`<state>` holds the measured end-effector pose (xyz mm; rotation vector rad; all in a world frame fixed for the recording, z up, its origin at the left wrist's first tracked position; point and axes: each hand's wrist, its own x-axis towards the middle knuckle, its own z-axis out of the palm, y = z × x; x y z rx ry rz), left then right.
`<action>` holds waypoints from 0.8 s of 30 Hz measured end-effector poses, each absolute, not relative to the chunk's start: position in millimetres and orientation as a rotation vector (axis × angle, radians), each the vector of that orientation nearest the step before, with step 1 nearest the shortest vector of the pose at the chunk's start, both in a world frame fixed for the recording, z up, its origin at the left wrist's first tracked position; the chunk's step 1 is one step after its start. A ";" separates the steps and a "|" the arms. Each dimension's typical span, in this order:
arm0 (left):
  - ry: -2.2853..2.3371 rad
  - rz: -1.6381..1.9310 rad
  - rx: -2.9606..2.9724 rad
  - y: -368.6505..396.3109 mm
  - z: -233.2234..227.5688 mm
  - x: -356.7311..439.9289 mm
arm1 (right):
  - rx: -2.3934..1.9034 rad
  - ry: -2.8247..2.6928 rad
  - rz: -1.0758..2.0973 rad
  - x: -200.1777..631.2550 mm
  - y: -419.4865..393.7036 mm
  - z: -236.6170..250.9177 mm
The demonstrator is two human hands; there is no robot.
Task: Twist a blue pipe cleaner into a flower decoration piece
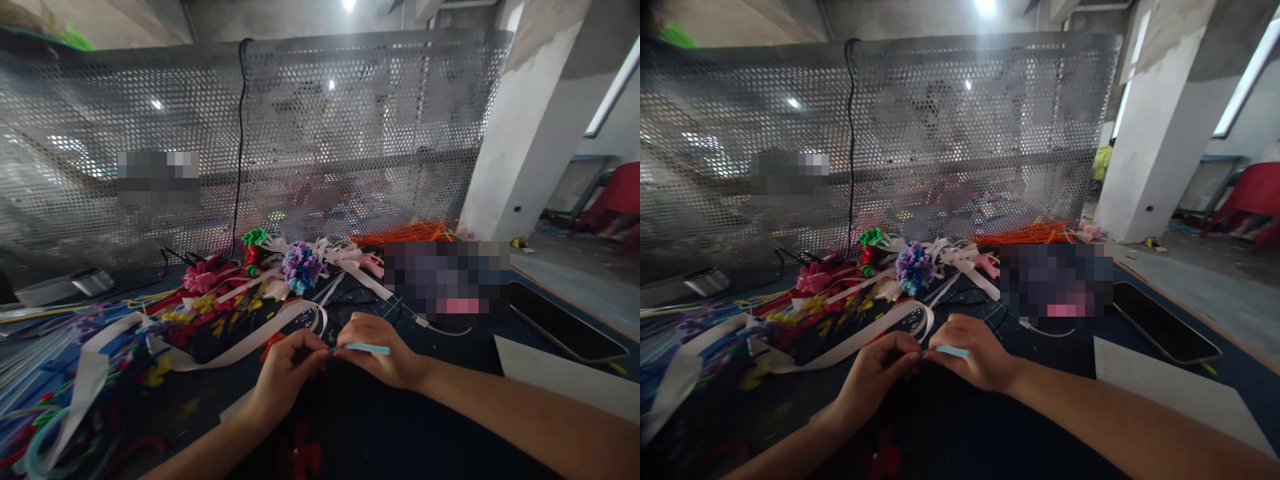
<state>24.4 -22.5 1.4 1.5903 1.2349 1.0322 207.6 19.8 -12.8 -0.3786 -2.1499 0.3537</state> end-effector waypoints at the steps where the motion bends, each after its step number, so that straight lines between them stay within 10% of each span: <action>1: 1.241 1.027 1.596 -22.6 1.6 24.7 | -0.382 -2.153 0.350 207.7 19.7 -12.9; 24: 1.450 0.973 1.823 -23.9 3.6 26.6 | -0.327 -2.130 0.362 209.0 21.8 -19.0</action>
